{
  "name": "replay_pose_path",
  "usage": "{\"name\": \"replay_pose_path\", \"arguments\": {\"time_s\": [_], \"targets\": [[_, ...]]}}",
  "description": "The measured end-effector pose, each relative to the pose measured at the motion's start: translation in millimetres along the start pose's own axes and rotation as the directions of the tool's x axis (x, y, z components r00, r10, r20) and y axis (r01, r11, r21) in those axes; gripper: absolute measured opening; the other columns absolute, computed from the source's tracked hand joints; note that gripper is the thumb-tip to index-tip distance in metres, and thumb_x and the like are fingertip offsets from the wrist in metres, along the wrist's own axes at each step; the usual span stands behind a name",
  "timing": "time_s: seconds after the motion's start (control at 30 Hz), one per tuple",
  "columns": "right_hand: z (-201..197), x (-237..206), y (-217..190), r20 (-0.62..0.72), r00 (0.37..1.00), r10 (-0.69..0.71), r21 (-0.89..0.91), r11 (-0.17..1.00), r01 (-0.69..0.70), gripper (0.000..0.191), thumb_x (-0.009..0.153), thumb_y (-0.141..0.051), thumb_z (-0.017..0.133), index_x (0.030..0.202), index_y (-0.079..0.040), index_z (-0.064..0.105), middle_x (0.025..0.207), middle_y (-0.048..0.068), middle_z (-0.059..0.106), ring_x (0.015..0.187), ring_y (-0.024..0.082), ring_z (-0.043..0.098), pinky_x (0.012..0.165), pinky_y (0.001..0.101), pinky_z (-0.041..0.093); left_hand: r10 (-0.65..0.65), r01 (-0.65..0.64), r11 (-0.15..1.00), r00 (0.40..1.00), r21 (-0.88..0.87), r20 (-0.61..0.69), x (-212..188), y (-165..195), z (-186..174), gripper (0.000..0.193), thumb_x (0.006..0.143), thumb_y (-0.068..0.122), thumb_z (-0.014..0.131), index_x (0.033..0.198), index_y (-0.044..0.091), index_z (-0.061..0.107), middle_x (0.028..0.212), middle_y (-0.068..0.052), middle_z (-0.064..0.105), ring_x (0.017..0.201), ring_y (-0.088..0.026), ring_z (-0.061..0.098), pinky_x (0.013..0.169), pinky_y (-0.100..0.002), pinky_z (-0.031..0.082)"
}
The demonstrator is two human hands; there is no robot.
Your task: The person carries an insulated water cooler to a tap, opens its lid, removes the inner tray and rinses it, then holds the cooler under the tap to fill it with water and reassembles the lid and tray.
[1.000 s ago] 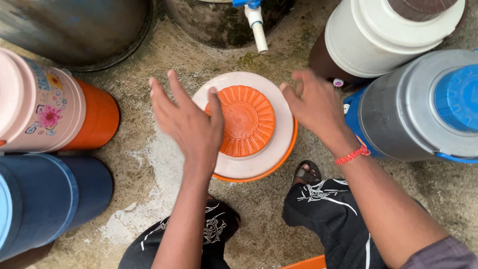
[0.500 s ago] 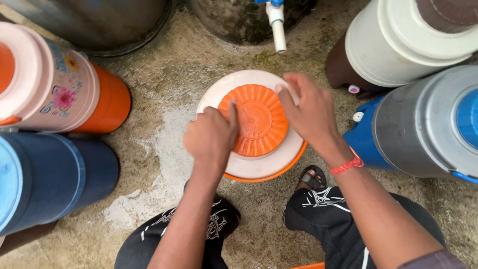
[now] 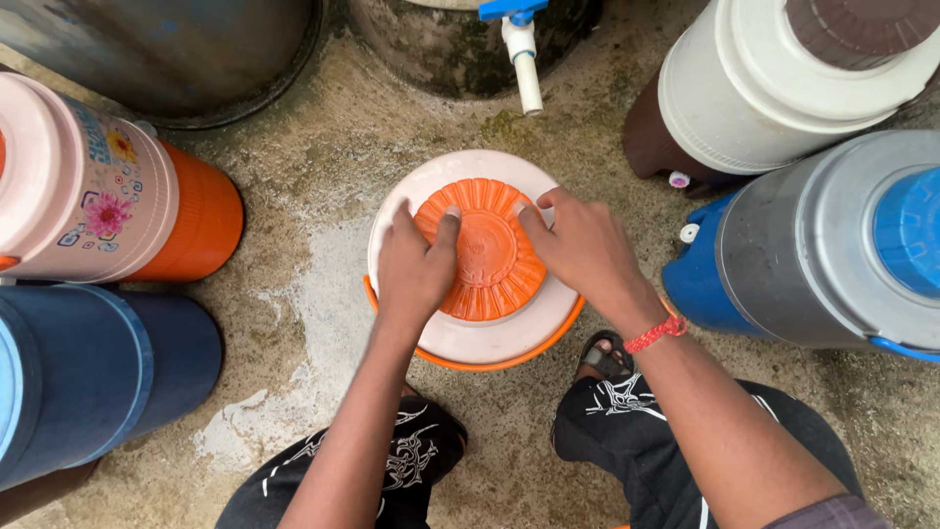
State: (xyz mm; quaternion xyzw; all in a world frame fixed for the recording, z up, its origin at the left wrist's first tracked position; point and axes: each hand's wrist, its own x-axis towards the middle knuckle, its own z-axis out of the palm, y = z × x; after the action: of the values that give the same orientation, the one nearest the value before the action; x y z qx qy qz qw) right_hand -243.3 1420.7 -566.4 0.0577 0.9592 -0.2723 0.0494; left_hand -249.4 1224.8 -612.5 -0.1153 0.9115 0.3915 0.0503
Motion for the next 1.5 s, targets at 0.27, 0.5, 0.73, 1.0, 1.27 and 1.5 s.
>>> {"name": "replay_pose_path", "arguments": {"time_s": [0.27,0.5,0.73,1.0,1.27,1.5], "targets": [[-1,-2,-3,0.059,0.998,0.023,0.022,0.999,-0.024,0.044,0.094,-0.043,0.063,0.109,-0.003,0.073,0.063,0.021,0.069,0.063,0.036,0.073,0.064,0.0478,0.058,-0.019,0.019,0.996,1.0,-0.083,0.003,-1,0,0,0.084,0.091,0.051,0.063,0.144,-0.011,0.042,0.123,-0.034,0.064,0.117,-0.046,0.064,0.103,-0.046,0.047],[11,5,7,0.065,0.997,0.033,0.034,0.999,-0.036,0.045,0.095,-0.043,0.062,0.11,-0.002,0.072,0.072,0.022,0.072,0.071,0.037,0.074,0.068,0.047,0.057,-0.054,0.054,0.998,0.999,0.032,0.004,-3,15,-16,0.085,0.093,0.049,0.063,0.145,-0.013,0.037,0.112,-0.036,0.067,0.108,-0.048,0.067,0.097,-0.048,0.05],[2,14,14,-0.463,0.843,-0.274,0.248,0.873,0.42,0.041,0.106,-0.039,0.061,0.118,-0.001,0.071,0.099,0.014,0.074,0.086,0.025,0.074,0.076,0.0348,0.059,0.15,-0.091,0.971,0.951,0.219,-0.271,-16,26,-31,0.082,0.093,0.043,0.067,0.149,-0.007,0.033,0.149,-0.045,0.03,0.135,-0.056,0.035,0.107,-0.062,0.031],[-14,10,-6,0.395,0.824,0.406,0.011,0.895,-0.446,0.058,0.105,-0.054,0.048,0.104,0.0,0.072,0.07,0.014,0.073,0.064,0.026,0.074,0.064,0.0386,0.061,0.274,-0.217,0.956,0.902,0.197,-0.334,-16,39,-44,0.084,0.098,0.04,0.065,0.157,-0.007,0.028,0.158,-0.046,0.017,0.139,-0.056,0.033,0.115,-0.059,0.03],[-7,13,9,-0.183,0.979,-0.089,0.153,0.981,0.118,0.045,0.101,-0.043,0.057,0.106,-0.001,0.074,0.084,0.011,0.074,0.074,0.025,0.075,0.067,0.0387,0.058,-0.353,0.292,0.886,0.928,0.359,0.116,-19,56,-65,0.078,0.099,0.066,0.04,0.138,0.002,0.058,0.144,-0.029,0.056,0.132,-0.048,0.055,0.109,-0.058,0.043],[-17,8,-6,0.318,0.88,0.352,-0.071,0.935,-0.348,0.064,0.103,-0.059,0.041,0.1,-0.003,0.072,0.065,0.013,0.071,0.058,0.023,0.072,0.063,0.0357,0.057,0.469,-0.297,0.854,0.797,0.427,-0.382,-11,18,-37,0.079,0.103,0.044,0.066,0.156,-0.006,0.036,0.16,-0.043,0.016,0.15,-0.059,0.022,0.12,-0.065,0.026]]}}
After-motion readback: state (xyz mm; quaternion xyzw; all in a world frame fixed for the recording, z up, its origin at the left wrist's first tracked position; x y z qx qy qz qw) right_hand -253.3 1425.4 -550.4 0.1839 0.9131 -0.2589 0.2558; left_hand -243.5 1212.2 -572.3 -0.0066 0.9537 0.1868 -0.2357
